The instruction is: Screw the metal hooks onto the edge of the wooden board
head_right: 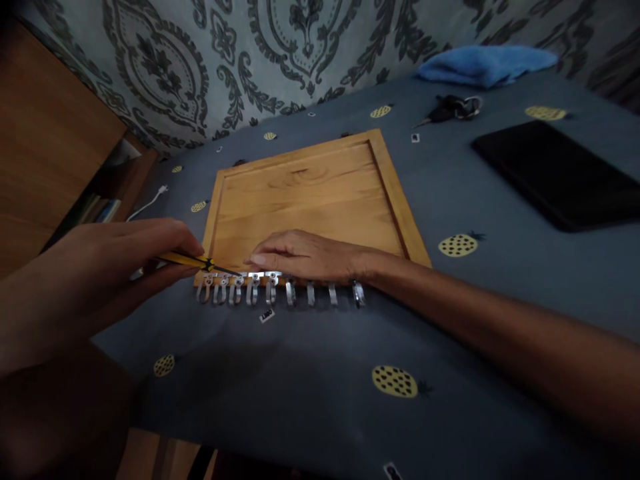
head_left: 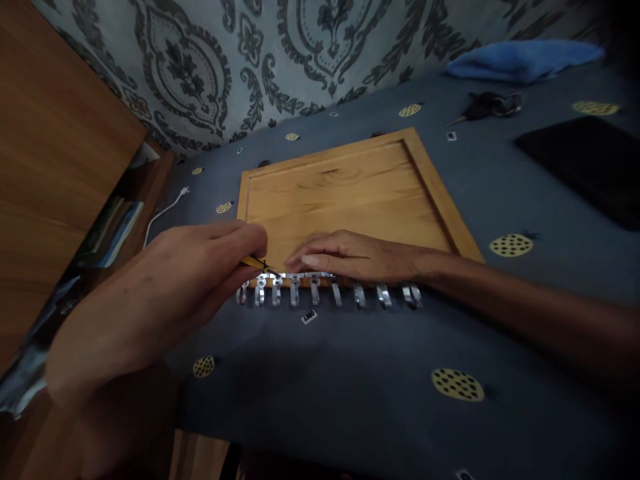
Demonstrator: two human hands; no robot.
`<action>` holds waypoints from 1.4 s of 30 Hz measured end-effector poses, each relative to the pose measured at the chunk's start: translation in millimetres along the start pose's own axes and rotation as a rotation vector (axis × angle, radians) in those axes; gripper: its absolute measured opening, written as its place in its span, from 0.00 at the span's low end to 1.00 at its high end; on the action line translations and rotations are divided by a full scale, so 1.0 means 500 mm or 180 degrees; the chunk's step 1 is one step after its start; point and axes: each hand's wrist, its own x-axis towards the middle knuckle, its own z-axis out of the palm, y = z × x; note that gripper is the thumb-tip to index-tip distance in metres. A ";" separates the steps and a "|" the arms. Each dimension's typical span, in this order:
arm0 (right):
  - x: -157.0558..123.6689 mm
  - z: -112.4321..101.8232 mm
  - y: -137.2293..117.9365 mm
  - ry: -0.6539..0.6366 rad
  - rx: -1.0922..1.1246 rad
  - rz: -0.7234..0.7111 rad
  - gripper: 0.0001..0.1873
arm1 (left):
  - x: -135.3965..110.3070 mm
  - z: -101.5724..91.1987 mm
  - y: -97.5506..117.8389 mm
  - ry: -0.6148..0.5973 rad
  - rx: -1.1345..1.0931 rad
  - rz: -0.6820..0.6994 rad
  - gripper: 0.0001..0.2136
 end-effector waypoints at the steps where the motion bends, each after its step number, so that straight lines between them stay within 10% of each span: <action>1: 0.001 0.000 -0.001 -0.0051 -0.0068 -0.0030 0.24 | -0.001 0.001 -0.001 0.0008 0.0018 -0.0035 0.11; 42: 0.024 0.006 -0.017 -0.0280 -0.0187 0.0067 0.27 | -0.002 0.012 -0.016 0.0119 0.0186 -0.0125 0.07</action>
